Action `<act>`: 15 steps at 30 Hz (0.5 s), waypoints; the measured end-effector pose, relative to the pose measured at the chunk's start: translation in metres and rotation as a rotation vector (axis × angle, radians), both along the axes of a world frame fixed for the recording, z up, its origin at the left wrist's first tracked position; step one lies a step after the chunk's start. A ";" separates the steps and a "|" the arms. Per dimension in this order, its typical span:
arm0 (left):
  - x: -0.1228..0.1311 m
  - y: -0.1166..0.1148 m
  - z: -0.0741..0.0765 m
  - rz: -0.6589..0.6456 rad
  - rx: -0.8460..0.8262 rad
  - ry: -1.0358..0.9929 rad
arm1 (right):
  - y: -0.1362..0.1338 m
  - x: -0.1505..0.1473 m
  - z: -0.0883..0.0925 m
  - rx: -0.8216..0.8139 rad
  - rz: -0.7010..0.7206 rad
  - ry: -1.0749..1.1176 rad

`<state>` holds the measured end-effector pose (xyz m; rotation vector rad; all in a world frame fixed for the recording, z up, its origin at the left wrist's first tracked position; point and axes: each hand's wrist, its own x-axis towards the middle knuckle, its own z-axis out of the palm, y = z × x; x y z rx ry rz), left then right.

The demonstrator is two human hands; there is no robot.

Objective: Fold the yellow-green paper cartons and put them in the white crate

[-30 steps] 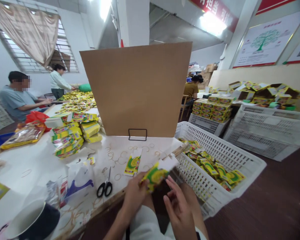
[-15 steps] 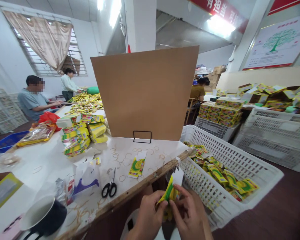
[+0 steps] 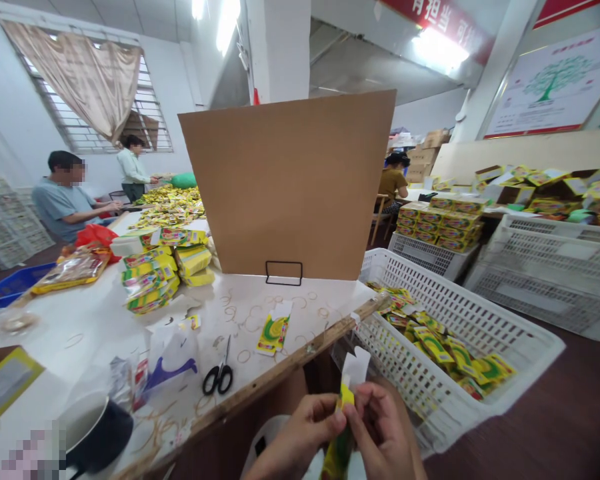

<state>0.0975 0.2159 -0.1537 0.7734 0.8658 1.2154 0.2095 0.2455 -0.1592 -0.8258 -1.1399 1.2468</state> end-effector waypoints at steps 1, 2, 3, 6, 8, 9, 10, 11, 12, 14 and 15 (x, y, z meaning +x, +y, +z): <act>0.001 0.001 -0.001 0.034 0.019 -0.019 | 0.001 0.001 0.000 0.025 -0.025 -0.015; 0.003 0.003 -0.002 0.071 0.037 -0.030 | 0.003 0.002 0.000 0.045 -0.062 -0.034; 0.004 0.004 -0.002 0.110 0.054 -0.026 | 0.006 0.004 0.000 0.055 -0.104 -0.059; 0.004 0.008 -0.003 0.225 0.073 0.073 | 0.013 0.009 -0.003 0.003 -0.058 -0.172; 0.003 0.009 -0.004 0.269 0.074 0.163 | 0.015 0.011 -0.005 -0.065 0.066 -0.211; 0.002 0.009 -0.004 0.276 0.077 0.205 | 0.015 0.012 -0.005 -0.088 0.103 -0.214; 0.002 0.009 -0.003 0.275 0.086 0.244 | 0.014 0.011 -0.005 -0.100 0.103 -0.215; 0.001 0.009 -0.003 0.272 0.103 0.285 | 0.013 0.011 -0.005 -0.098 0.072 -0.221; 0.000 0.008 -0.002 0.272 0.128 0.329 | 0.012 0.011 -0.005 -0.090 0.035 -0.234; -0.001 0.007 0.000 0.271 0.175 0.413 | 0.012 0.011 -0.004 -0.081 -0.016 -0.252; -0.002 0.006 0.001 0.267 0.191 0.439 | 0.013 0.011 -0.004 -0.080 -0.027 -0.235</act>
